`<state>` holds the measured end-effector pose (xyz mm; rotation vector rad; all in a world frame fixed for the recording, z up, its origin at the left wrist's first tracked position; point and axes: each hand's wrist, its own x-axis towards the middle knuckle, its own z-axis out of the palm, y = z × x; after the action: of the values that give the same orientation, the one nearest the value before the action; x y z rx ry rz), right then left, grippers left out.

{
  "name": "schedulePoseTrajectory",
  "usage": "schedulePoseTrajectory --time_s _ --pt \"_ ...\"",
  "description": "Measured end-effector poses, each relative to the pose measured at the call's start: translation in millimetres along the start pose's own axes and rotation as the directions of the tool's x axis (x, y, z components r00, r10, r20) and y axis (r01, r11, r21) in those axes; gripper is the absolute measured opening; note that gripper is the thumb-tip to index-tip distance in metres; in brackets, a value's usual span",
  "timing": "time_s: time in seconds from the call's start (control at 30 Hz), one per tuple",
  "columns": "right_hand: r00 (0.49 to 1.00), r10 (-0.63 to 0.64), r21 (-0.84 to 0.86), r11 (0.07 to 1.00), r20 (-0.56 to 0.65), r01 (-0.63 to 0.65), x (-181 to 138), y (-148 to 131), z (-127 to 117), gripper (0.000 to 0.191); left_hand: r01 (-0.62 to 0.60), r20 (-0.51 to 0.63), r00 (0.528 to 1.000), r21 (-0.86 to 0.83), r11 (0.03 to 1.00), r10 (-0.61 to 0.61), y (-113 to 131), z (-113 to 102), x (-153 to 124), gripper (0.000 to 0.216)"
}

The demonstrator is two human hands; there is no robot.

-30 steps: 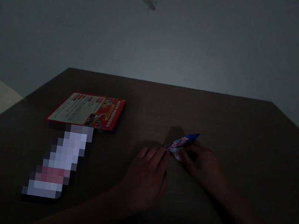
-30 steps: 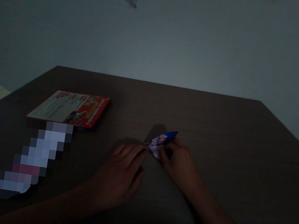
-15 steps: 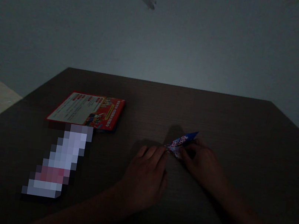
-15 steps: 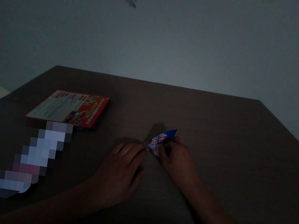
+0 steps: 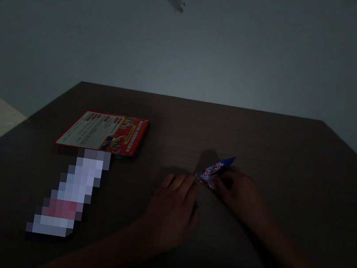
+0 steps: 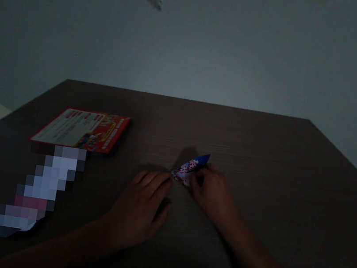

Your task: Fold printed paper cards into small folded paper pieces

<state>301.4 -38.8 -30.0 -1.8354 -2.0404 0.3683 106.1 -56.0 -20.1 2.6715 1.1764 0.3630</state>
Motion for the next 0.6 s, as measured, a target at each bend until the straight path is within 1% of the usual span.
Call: schedulePoseTrajectory --time_s 0.33,0.6 --pt "0.996 0.088 -0.003 0.996 0.029 -0.088 2.1 -5.4 -4.6 0.022 0.014 -0.006 1.000 0.016 1.000 -0.013 0.8 0.5 -1.3 0.038" --pt "0.993 0.110 -0.001 0.994 0.034 -0.110 2.8 -3.0 -2.5 0.024 0.049 0.004 0.999 0.003 0.999 -0.049 -1.2 -0.2 0.3 0.041"
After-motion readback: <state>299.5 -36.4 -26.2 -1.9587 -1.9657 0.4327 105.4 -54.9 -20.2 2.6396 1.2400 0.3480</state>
